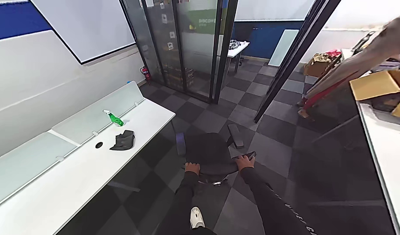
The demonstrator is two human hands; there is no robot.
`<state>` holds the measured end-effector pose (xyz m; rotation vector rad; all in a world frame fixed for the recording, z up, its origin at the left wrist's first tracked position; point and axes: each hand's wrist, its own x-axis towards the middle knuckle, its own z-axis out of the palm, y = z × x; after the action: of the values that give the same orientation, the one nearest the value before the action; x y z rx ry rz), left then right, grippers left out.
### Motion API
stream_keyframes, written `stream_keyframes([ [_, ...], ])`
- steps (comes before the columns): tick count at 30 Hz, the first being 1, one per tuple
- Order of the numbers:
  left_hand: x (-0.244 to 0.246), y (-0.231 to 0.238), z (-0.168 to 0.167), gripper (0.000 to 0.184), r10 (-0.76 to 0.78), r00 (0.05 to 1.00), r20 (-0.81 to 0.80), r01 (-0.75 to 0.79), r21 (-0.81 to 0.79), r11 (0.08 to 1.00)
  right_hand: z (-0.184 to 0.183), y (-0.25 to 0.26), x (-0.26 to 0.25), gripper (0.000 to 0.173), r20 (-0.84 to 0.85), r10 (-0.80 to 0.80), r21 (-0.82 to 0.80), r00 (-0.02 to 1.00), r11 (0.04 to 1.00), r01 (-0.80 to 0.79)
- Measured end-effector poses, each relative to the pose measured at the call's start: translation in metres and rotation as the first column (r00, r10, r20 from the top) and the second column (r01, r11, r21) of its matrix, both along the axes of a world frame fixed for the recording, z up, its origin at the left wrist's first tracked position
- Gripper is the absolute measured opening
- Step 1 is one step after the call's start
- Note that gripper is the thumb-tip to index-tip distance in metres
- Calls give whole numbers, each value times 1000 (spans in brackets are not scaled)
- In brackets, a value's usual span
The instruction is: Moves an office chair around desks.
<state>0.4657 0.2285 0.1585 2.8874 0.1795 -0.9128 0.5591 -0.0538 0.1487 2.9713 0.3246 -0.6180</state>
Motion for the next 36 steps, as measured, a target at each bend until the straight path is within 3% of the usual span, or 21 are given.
stream_keyframes([
  [3, 37, 5, 1, 39, -41, 999, -22, 40, -21, 999, 6, 6, 32, 57, -78, -96, -17, 992, 995, 95],
  [7, 78, 19, 3, 44, -88, 996, -17, 88, -10, 996, 6, 12, 75, 61, -102, -93, -12, 990, 996, 93],
  [21, 249, 10, -10, 51, 124, 991, -40, -119, 109, 987, 9, 7, 260, 65, -110, 37, 58, 993, 998, -31],
  [28, 313, 5, -9, 51, 224, 973, -55, -211, 182, 961, 17, 13, 342, 58, -164, 115, 75, 980, 992, -104],
  [36, 402, 22, -9, 58, 242, 970, -23, -232, 206, 951, 16, 36, 449, 57, -175, 157, 96, 972, 985, -142],
])
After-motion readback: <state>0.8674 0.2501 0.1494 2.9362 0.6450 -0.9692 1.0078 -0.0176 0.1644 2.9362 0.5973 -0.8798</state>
